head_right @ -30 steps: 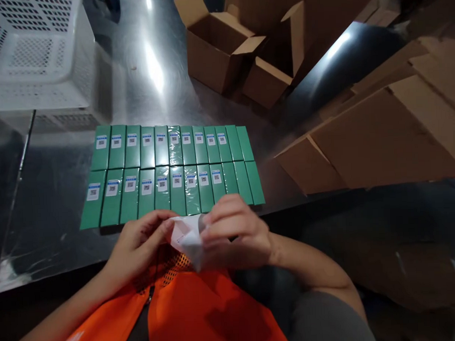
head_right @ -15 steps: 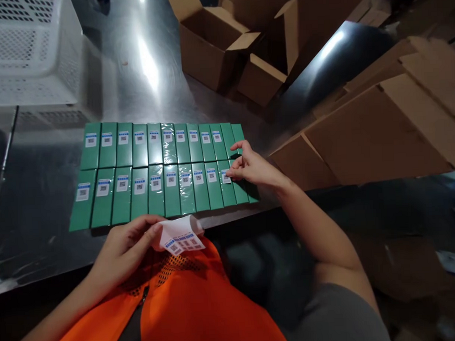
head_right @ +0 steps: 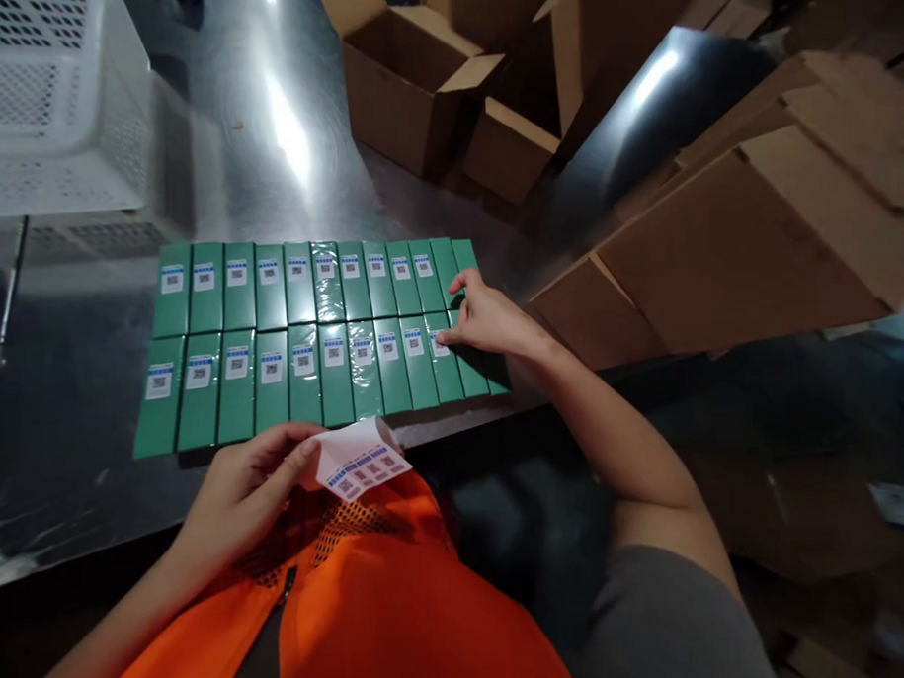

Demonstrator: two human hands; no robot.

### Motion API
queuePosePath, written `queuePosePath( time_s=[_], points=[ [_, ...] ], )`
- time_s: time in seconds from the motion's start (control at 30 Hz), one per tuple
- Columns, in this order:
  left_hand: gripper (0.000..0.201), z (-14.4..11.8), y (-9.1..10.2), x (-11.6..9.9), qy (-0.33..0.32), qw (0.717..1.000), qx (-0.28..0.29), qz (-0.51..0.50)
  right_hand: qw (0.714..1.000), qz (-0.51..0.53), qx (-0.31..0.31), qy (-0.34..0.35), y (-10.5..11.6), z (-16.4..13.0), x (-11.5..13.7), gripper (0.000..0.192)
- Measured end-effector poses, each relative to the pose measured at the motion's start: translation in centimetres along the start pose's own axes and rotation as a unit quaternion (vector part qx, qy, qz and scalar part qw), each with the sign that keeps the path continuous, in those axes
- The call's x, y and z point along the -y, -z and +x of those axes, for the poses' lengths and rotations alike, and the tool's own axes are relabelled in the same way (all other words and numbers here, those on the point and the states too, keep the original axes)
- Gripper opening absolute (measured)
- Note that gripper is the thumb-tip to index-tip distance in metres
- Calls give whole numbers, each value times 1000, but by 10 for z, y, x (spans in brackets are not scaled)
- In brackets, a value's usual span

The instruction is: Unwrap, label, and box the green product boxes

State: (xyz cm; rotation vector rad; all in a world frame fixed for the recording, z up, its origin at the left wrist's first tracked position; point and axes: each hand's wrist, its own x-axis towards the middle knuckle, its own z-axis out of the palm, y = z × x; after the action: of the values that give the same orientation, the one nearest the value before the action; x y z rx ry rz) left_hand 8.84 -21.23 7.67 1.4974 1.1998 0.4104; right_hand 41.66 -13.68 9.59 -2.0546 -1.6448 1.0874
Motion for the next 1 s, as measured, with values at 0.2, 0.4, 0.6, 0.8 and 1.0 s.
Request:
queuePosePath(
  time_s=[0.2, 0.4, 0.6, 0.8, 1.0],
  points=[
    [32, 4, 9, -17, -31, 999, -19, 3, 973, 150, 17, 175, -16, -54, 25, 56],
    [29, 16, 12, -30, -35, 997, -14, 68, 948, 187, 187, 177, -37, -107, 49, 49],
    [34, 19, 13, -26, -286, 954, -89, 27, 924, 355, 76, 121, -56, -105, 41, 32],
    [68, 24, 12, -18, -299, 950, -73, 55, 909, 403, 16, 107, -64, -106, 38, 37],
    [83, 31, 9, -23, -303, 949, -26, 82, 896, 430, -23, 107, -64, -106, 34, 34]
  ],
)
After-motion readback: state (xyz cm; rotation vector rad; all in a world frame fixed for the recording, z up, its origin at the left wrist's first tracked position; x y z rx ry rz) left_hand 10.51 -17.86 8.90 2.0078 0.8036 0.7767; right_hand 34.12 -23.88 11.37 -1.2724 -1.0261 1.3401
